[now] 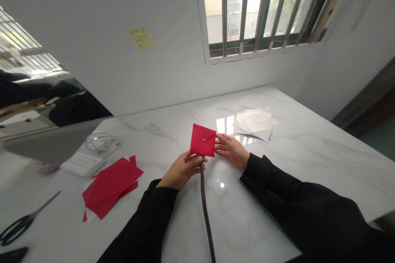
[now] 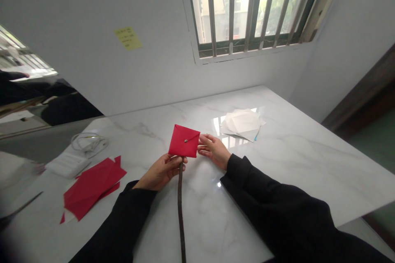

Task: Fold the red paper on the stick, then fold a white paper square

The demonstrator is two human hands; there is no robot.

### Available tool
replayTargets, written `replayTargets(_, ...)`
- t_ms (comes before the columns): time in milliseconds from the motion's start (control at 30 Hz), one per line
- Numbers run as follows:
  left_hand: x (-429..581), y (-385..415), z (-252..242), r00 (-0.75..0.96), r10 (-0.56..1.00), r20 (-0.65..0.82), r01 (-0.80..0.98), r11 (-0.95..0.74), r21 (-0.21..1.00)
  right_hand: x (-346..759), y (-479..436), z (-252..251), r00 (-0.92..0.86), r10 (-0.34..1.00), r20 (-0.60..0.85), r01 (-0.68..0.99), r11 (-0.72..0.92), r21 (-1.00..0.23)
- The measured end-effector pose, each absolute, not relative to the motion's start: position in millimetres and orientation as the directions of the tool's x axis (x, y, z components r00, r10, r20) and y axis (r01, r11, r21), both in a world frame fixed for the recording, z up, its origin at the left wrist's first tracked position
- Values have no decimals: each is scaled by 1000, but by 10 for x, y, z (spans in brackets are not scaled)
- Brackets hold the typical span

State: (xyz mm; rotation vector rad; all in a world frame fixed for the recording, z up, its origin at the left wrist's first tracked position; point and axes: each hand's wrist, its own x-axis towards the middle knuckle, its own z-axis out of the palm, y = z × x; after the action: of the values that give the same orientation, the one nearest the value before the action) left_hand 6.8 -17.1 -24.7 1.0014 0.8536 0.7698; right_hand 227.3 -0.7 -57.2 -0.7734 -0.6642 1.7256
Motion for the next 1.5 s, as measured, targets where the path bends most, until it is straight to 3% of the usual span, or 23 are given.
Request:
replayTargets(133, 46, -120, -254, 313, 928, -204, -279, 295, 914, 2346, 58, -584, -72, 981, -180, -576, -189, -795)
replayTargets(200, 53, -110, -263, 248, 951, -182, -338, 261, 904, 2356, 61, -610, -79, 990, -117, -464, -141, -875)
replayTargets(333, 84, -113, -291, 171, 976, -138, -440, 201, 875, 2305, -33, -637, -446, 895, -19, -81, -61, -995)
replayTargets(433, 108, -124, -316, 162, 978, -130, -462, 192, 866, 2268, -127, -601, -656, 754, -21, 36, 3, -999)
replayTargets(667, 55, -75, -320, 233, 954, -186, -439, 274, 856, 2282, -148, -541, -719, 695, -11, 9, -6, -1000)
replayTargets(867, -38, 60, -309, 32, 987, -157, -586, 146, 797, 2258, -174, -584, -777, 628, -32, 36, -6, -999)
replayTargets(1200, 15, 41, -298, 60, 995, -76, -590, 97, 802, 2232, -221, -510, -762, 640, -101, 131, 0, -991)
replayTargets(1500, 220, -126, -379, 339, 936, -98, -396, 236, 887, 2160, -137, -608, -403, 912, -72, -292, -203, -935)
